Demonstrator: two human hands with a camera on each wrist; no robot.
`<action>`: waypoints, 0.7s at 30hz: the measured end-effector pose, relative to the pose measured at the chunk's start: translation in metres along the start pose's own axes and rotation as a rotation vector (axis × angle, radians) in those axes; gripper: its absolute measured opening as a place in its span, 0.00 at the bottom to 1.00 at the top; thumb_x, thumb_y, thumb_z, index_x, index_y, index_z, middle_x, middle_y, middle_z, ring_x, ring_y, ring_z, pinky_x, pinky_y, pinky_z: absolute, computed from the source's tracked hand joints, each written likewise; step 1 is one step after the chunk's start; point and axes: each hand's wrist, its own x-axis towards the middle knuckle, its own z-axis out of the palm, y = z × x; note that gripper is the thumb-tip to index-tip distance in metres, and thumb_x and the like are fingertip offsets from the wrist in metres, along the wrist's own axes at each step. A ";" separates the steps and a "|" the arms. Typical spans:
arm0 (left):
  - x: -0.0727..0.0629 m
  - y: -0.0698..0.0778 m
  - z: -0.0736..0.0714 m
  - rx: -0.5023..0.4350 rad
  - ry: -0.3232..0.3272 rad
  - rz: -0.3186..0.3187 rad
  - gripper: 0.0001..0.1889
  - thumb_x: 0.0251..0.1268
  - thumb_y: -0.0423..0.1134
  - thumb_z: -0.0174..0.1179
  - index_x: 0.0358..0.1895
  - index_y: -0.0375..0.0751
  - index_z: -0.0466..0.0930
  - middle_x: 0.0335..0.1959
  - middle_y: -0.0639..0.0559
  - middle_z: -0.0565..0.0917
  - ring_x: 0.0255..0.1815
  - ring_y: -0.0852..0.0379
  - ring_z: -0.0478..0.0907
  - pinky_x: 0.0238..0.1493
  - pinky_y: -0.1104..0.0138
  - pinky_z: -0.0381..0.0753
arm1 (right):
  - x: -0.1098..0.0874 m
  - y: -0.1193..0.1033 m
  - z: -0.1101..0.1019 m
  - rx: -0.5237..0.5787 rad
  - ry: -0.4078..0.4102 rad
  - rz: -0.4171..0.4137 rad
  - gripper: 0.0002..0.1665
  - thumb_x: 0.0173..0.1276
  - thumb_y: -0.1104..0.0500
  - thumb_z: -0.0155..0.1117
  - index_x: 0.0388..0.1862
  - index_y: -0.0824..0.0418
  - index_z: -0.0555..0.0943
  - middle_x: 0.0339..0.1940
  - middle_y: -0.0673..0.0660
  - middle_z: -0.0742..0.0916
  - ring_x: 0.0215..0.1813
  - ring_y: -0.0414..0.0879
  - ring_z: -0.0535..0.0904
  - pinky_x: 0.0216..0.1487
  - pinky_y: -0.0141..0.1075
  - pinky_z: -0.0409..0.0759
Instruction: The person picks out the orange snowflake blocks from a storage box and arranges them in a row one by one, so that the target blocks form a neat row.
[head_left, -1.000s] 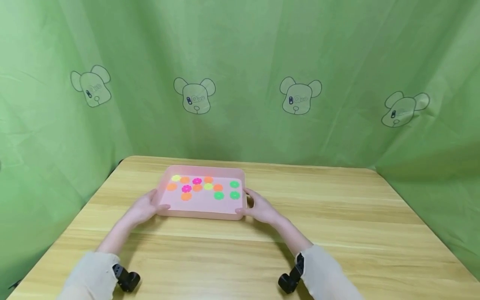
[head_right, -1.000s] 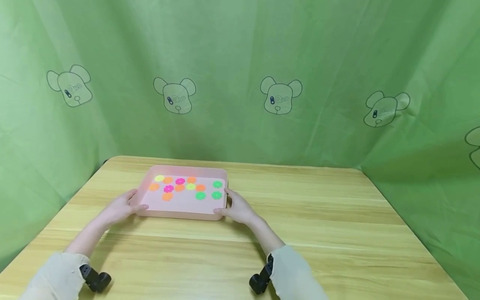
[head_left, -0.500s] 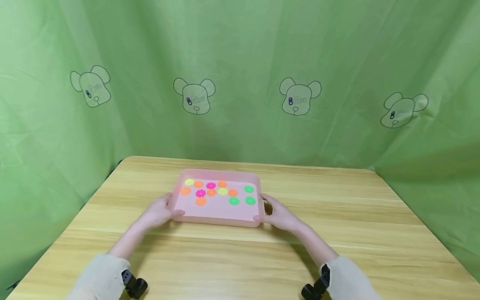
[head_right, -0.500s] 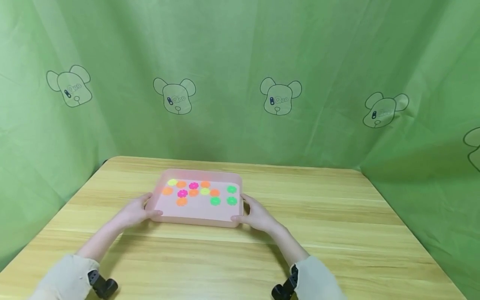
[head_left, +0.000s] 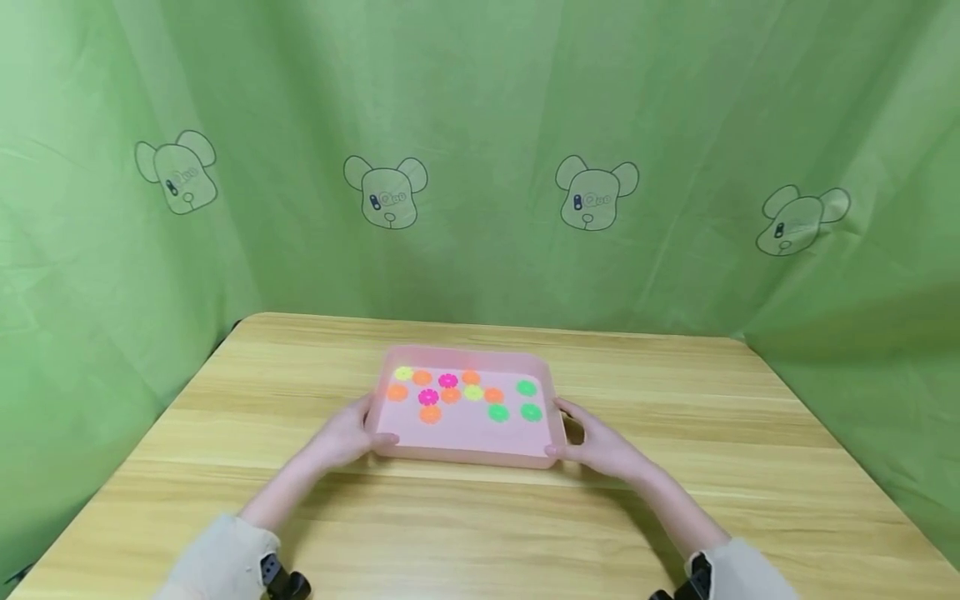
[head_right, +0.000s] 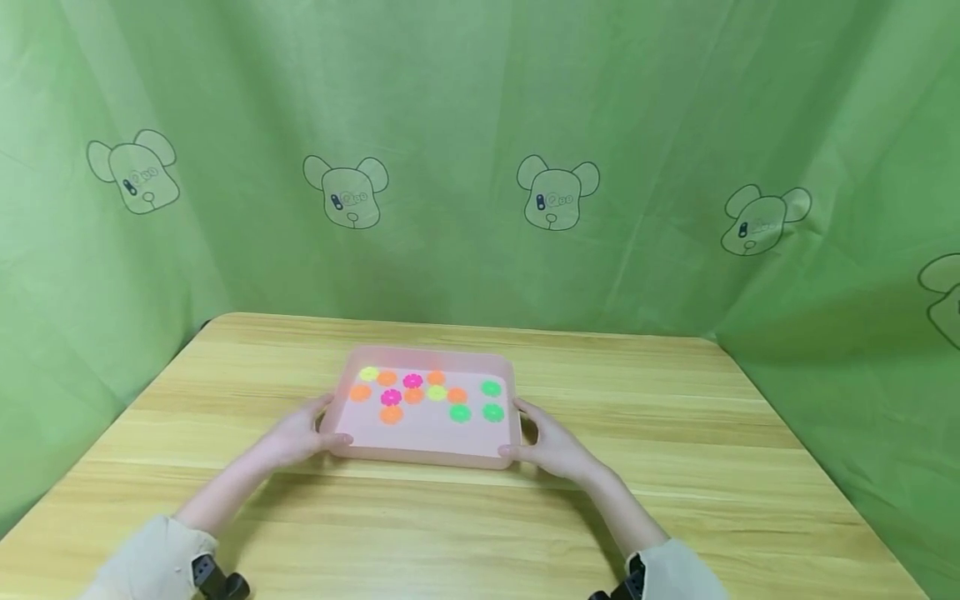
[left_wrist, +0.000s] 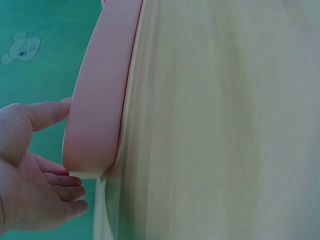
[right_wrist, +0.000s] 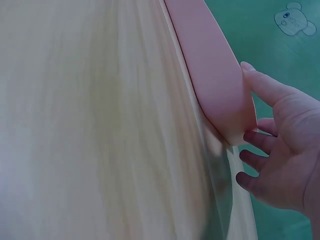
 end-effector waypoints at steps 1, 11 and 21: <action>0.000 0.001 0.003 0.006 0.002 0.003 0.40 0.53 0.38 0.66 0.66 0.26 0.57 0.58 0.32 0.72 0.48 0.43 0.76 0.55 0.50 0.71 | -0.003 0.001 -0.002 -0.002 0.002 0.000 0.50 0.56 0.50 0.69 0.71 0.68 0.56 0.69 0.70 0.63 0.69 0.65 0.54 0.64 0.61 0.53; -0.003 0.015 0.025 0.004 -0.025 0.034 0.41 0.52 0.39 0.67 0.67 0.27 0.57 0.63 0.33 0.67 0.63 0.39 0.64 0.63 0.48 0.61 | -0.029 0.020 -0.019 0.030 0.012 0.034 0.50 0.56 0.50 0.69 0.71 0.65 0.56 0.69 0.69 0.62 0.69 0.66 0.54 0.62 0.63 0.55; -0.015 0.026 0.034 0.030 -0.053 0.068 0.40 0.53 0.40 0.67 0.67 0.29 0.58 0.64 0.35 0.67 0.64 0.39 0.63 0.63 0.47 0.61 | -0.047 0.029 -0.029 0.040 0.009 -0.024 0.50 0.56 0.53 0.69 0.70 0.70 0.55 0.68 0.72 0.63 0.67 0.68 0.58 0.61 0.63 0.57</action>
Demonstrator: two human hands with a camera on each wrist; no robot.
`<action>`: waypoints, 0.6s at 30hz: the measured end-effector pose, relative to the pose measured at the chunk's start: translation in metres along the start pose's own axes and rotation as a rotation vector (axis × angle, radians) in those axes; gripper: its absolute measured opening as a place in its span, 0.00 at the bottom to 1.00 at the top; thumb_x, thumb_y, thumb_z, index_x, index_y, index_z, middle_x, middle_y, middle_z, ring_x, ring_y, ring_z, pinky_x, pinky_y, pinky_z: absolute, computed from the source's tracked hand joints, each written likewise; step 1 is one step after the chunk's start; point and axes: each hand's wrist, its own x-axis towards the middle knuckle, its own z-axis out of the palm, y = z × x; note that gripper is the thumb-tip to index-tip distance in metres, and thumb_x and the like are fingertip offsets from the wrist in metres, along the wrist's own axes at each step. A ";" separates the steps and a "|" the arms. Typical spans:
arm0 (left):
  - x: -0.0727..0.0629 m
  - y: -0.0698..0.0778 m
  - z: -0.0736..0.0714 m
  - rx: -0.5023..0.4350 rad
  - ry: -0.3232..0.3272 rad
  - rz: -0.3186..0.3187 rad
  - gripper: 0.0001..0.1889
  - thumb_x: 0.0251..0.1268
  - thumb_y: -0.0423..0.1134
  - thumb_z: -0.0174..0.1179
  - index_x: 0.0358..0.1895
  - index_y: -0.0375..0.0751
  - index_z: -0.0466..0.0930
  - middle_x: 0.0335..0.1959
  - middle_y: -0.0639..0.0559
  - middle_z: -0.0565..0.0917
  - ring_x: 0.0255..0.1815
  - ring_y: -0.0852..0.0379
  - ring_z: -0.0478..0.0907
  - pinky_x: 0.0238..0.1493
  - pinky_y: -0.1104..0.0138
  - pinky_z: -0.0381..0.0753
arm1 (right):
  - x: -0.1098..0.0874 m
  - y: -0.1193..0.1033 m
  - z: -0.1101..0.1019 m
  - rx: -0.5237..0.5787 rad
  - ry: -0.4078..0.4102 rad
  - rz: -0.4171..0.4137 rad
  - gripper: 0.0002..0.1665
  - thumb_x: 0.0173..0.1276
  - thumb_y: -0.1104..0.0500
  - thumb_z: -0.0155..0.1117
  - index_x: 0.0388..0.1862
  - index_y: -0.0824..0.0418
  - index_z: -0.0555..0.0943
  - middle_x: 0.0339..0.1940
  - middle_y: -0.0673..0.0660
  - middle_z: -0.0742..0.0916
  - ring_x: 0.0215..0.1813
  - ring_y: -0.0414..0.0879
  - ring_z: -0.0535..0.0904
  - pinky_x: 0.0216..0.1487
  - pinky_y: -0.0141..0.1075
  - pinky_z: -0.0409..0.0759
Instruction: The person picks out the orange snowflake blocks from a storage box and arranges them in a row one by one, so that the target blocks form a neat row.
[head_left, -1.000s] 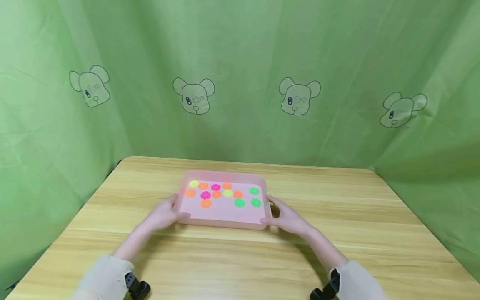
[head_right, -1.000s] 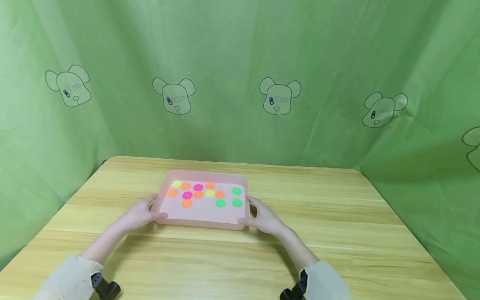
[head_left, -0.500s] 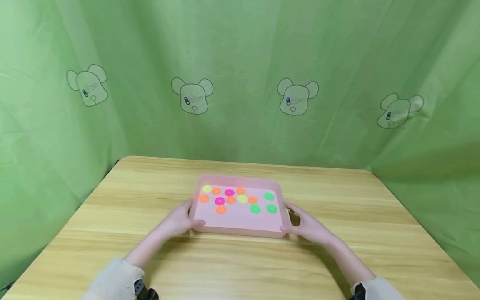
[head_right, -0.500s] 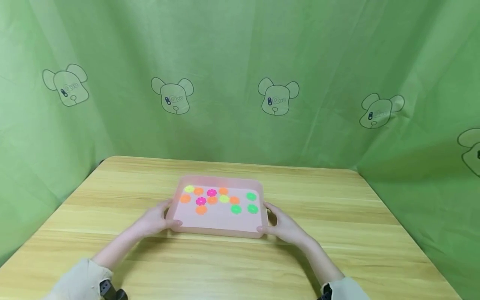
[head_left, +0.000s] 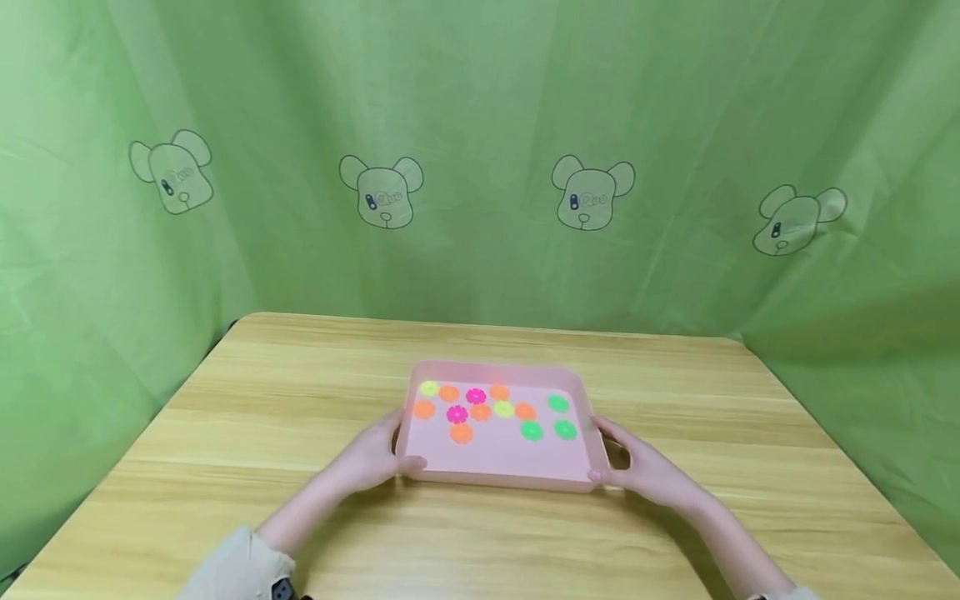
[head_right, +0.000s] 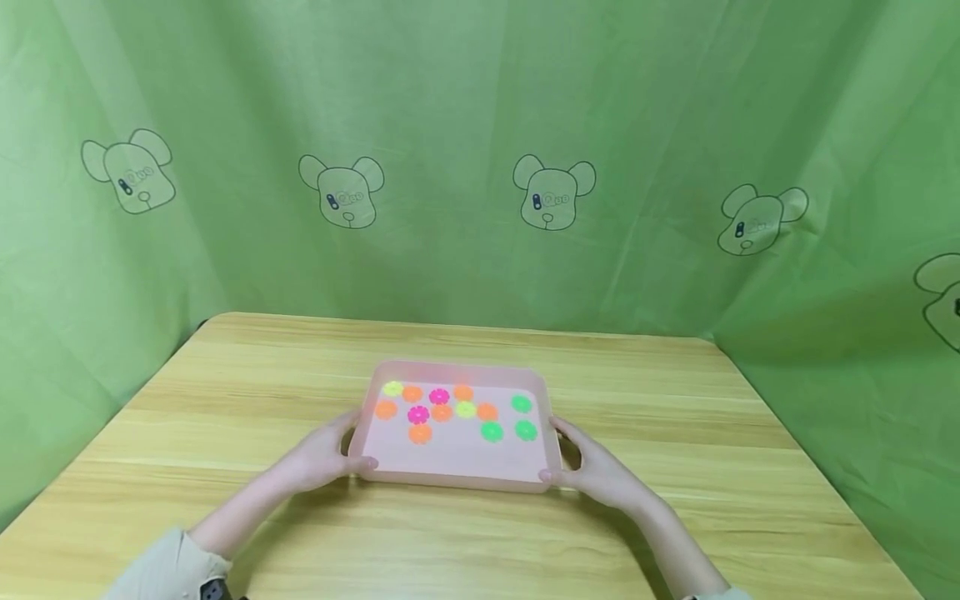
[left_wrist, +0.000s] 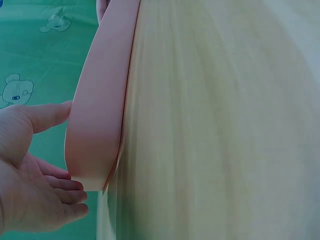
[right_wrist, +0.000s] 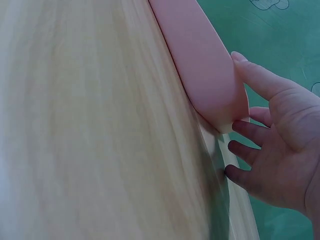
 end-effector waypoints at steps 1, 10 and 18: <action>-0.001 0.002 0.000 -0.003 -0.003 -0.002 0.39 0.53 0.40 0.67 0.67 0.29 0.59 0.64 0.35 0.67 0.64 0.39 0.63 0.62 0.47 0.61 | -0.002 0.000 0.000 -0.001 -0.001 -0.008 0.50 0.56 0.54 0.69 0.70 0.70 0.55 0.68 0.72 0.64 0.66 0.68 0.59 0.60 0.63 0.58; -0.010 0.009 0.006 0.012 -0.017 0.008 0.40 0.51 0.40 0.68 0.66 0.28 0.60 0.63 0.35 0.67 0.63 0.39 0.64 0.62 0.46 0.61 | -0.017 -0.003 -0.003 -0.058 0.004 -0.013 0.50 0.57 0.52 0.69 0.70 0.71 0.56 0.68 0.72 0.63 0.67 0.70 0.56 0.60 0.65 0.56; -0.013 0.010 0.010 0.036 -0.024 0.001 0.42 0.50 0.41 0.69 0.66 0.27 0.58 0.64 0.33 0.66 0.64 0.38 0.63 0.63 0.46 0.60 | -0.026 0.000 -0.003 -0.085 0.019 -0.012 0.50 0.56 0.51 0.69 0.69 0.71 0.57 0.68 0.71 0.64 0.66 0.70 0.57 0.61 0.64 0.57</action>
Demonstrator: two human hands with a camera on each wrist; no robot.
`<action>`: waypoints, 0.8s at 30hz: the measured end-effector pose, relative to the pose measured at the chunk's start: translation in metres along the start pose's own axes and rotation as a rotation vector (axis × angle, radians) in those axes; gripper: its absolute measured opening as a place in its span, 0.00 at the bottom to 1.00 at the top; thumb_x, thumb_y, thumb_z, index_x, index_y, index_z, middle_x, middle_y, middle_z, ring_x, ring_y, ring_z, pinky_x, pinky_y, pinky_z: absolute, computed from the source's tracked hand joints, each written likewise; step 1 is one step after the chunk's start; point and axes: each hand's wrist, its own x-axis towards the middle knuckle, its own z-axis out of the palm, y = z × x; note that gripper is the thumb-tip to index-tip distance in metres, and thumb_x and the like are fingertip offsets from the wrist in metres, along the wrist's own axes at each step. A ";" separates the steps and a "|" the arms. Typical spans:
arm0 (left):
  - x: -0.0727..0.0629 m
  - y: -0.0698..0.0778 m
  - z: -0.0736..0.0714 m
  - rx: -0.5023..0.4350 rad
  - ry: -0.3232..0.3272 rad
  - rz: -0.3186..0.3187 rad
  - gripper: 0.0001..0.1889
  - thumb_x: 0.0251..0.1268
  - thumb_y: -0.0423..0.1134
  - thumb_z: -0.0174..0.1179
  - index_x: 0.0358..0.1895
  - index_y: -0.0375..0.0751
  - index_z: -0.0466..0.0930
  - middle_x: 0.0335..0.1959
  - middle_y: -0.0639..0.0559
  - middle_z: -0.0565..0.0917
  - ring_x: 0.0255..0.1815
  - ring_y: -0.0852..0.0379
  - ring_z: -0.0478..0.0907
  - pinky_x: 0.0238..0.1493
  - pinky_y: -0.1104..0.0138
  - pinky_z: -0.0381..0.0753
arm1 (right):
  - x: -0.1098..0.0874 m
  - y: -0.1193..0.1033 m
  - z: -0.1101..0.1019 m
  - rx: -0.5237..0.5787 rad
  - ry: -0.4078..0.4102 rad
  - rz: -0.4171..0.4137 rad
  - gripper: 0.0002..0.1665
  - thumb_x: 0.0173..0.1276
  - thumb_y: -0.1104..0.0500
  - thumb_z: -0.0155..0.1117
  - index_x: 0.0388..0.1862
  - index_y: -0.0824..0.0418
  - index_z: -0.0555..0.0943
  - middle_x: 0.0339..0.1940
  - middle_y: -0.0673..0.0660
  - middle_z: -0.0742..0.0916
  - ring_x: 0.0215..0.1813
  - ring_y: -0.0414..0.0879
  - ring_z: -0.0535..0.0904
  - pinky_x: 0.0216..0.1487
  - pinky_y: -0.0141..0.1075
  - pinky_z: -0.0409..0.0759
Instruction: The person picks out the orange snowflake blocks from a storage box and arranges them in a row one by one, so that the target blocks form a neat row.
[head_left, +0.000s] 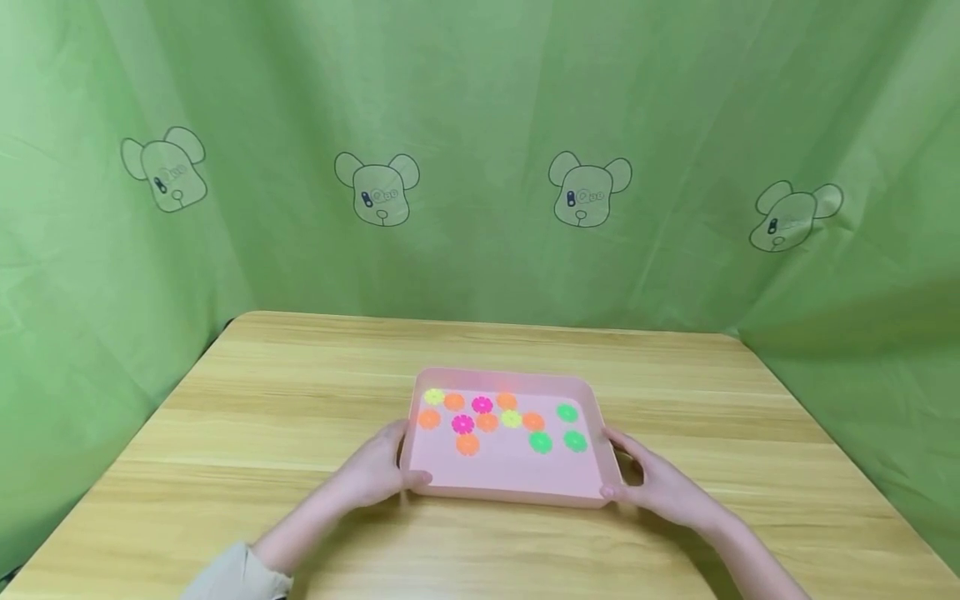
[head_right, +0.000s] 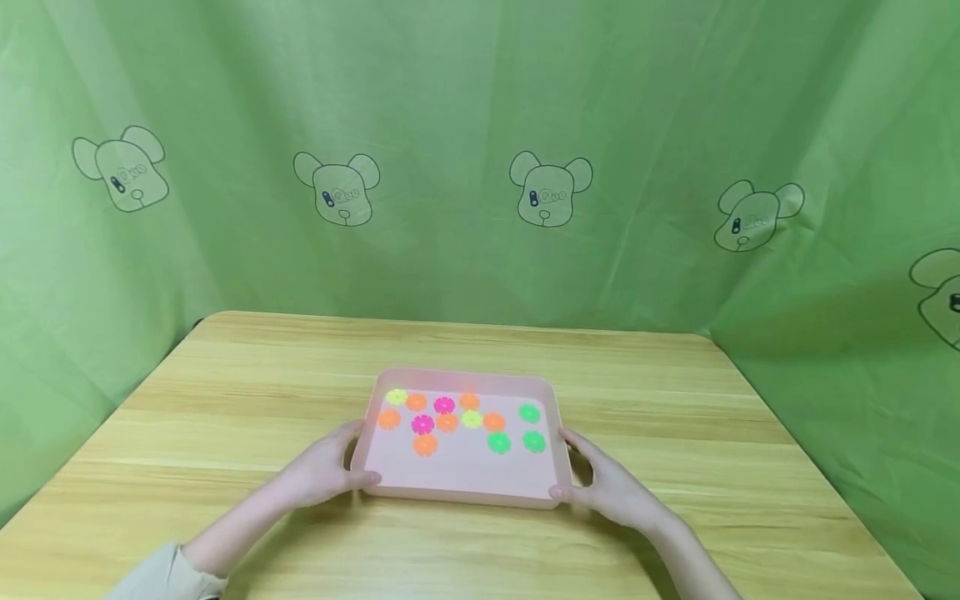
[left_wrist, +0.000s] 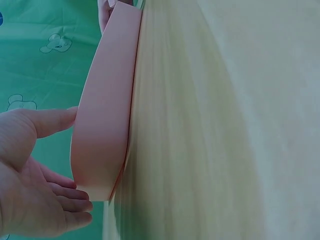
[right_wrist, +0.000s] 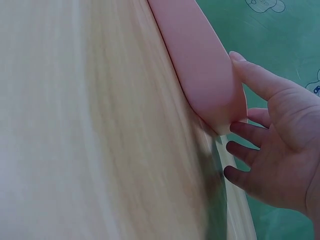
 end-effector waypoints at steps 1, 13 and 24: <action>-0.001 0.000 0.000 0.001 0.000 -0.001 0.42 0.50 0.41 0.69 0.66 0.26 0.58 0.64 0.33 0.66 0.64 0.37 0.63 0.63 0.46 0.60 | -0.001 0.000 0.000 0.006 -0.001 0.004 0.49 0.56 0.51 0.69 0.69 0.70 0.57 0.68 0.71 0.64 0.66 0.70 0.57 0.61 0.64 0.57; -0.003 0.002 0.000 -0.032 0.004 0.023 0.43 0.48 0.40 0.70 0.66 0.26 0.58 0.63 0.33 0.66 0.63 0.38 0.63 0.62 0.46 0.61 | -0.002 -0.001 -0.003 0.007 -0.013 -0.026 0.48 0.56 0.54 0.70 0.69 0.70 0.58 0.67 0.71 0.65 0.64 0.72 0.59 0.58 0.66 0.59; 0.013 0.004 -0.014 -0.129 0.038 -0.009 0.46 0.52 0.42 0.67 0.69 0.27 0.51 0.69 0.32 0.56 0.69 0.36 0.52 0.66 0.44 0.51 | 0.020 -0.005 -0.033 0.017 0.038 -0.025 0.41 0.65 0.55 0.60 0.69 0.74 0.56 0.65 0.73 0.66 0.65 0.70 0.59 0.62 0.61 0.58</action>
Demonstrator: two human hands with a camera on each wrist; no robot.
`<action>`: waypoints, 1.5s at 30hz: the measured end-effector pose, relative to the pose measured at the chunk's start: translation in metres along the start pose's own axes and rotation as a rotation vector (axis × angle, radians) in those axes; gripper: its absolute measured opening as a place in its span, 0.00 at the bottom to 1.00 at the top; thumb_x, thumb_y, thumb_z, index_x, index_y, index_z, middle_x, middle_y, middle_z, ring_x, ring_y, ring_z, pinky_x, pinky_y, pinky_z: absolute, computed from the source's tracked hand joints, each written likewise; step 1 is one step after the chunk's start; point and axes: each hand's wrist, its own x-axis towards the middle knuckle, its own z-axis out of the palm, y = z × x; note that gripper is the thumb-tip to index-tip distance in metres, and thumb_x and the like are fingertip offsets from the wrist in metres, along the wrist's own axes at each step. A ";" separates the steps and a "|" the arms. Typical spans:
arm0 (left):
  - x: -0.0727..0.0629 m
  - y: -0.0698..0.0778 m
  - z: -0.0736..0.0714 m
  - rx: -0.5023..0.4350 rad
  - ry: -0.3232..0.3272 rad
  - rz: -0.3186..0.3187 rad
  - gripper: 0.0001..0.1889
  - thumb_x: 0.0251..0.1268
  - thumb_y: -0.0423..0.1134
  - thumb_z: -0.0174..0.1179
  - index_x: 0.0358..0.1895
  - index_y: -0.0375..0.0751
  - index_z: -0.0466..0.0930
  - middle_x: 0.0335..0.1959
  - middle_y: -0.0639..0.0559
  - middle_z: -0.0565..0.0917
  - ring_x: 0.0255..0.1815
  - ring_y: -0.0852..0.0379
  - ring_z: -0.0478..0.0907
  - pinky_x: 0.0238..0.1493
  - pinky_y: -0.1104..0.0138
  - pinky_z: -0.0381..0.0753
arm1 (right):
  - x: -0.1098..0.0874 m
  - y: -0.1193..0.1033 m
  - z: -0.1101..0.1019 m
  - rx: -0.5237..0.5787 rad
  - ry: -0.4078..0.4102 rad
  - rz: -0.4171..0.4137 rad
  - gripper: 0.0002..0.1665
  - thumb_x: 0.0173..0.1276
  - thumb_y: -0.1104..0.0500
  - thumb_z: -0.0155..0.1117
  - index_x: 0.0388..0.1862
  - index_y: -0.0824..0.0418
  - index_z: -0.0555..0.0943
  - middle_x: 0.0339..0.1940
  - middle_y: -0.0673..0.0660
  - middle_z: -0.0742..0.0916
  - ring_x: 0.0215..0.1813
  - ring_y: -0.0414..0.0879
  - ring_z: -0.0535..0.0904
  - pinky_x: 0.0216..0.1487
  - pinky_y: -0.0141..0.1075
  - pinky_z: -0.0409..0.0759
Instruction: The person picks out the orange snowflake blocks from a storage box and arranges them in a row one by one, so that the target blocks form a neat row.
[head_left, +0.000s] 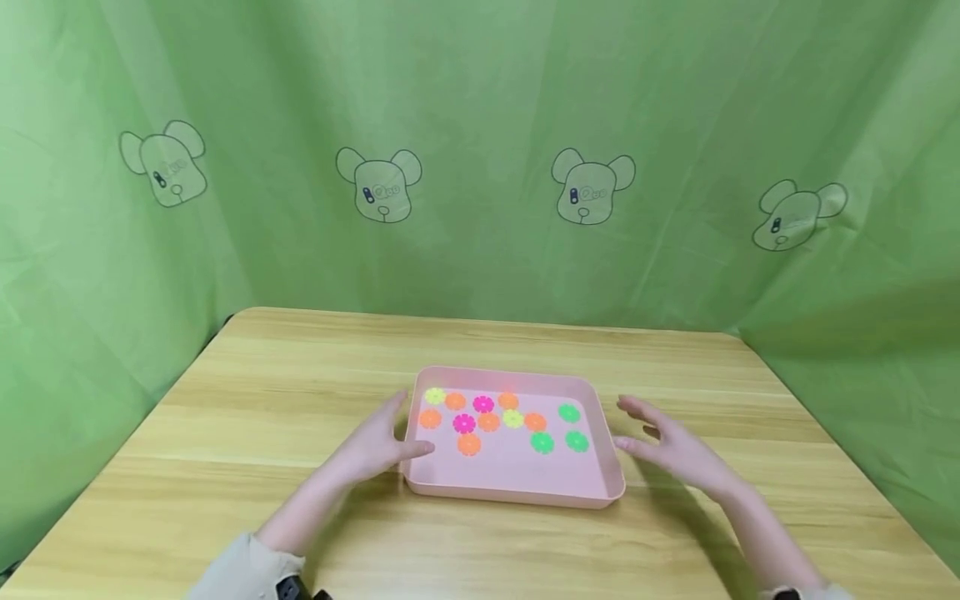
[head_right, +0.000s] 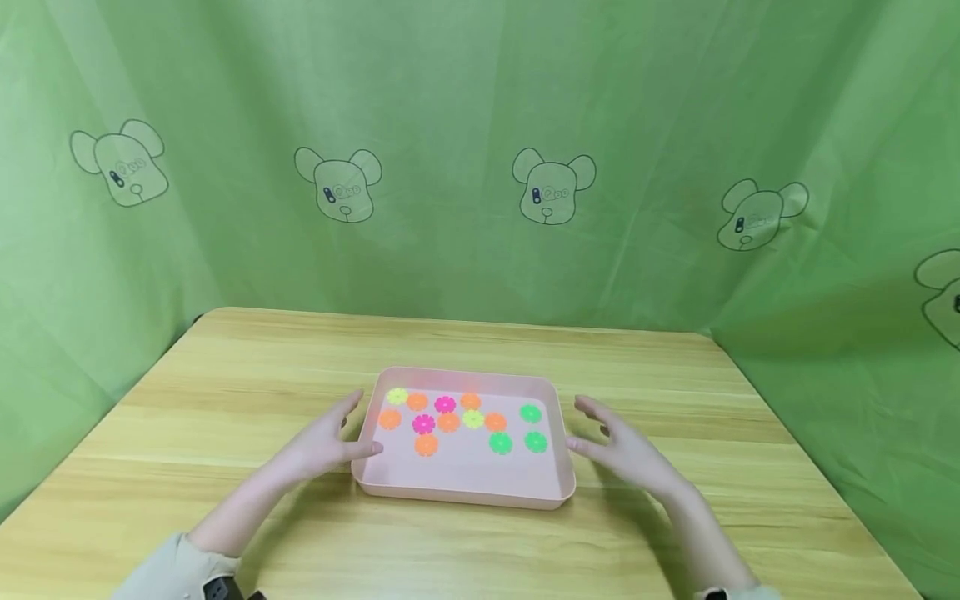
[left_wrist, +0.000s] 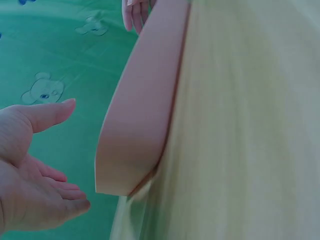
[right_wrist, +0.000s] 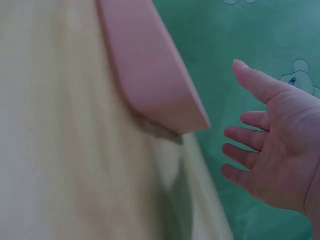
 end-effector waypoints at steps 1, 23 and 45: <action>0.001 0.001 0.000 -0.005 0.003 -0.012 0.46 0.52 0.42 0.67 0.70 0.27 0.50 0.70 0.32 0.55 0.69 0.36 0.51 0.66 0.44 0.51 | 0.003 -0.002 -0.002 0.012 0.001 0.006 0.41 0.65 0.55 0.60 0.69 0.73 0.56 0.65 0.73 0.66 0.65 0.69 0.59 0.62 0.60 0.58; -0.003 -0.013 0.012 -0.181 -0.054 -0.009 0.55 0.40 0.34 0.73 0.71 0.30 0.45 0.72 0.34 0.49 0.71 0.39 0.45 0.68 0.44 0.44 | 0.105 -0.063 0.018 0.060 -0.331 -0.027 0.38 0.66 0.46 0.57 0.69 0.64 0.61 0.66 0.63 0.70 0.66 0.58 0.65 0.65 0.51 0.61; -0.003 -0.012 0.012 -0.153 -0.100 0.037 0.59 0.35 0.32 0.74 0.72 0.30 0.42 0.72 0.36 0.48 0.72 0.41 0.44 0.68 0.44 0.43 | 0.146 -0.075 0.099 0.258 -0.264 0.185 0.25 0.60 0.52 0.65 0.58 0.51 0.77 0.55 0.49 0.79 0.52 0.49 0.74 0.52 0.46 0.74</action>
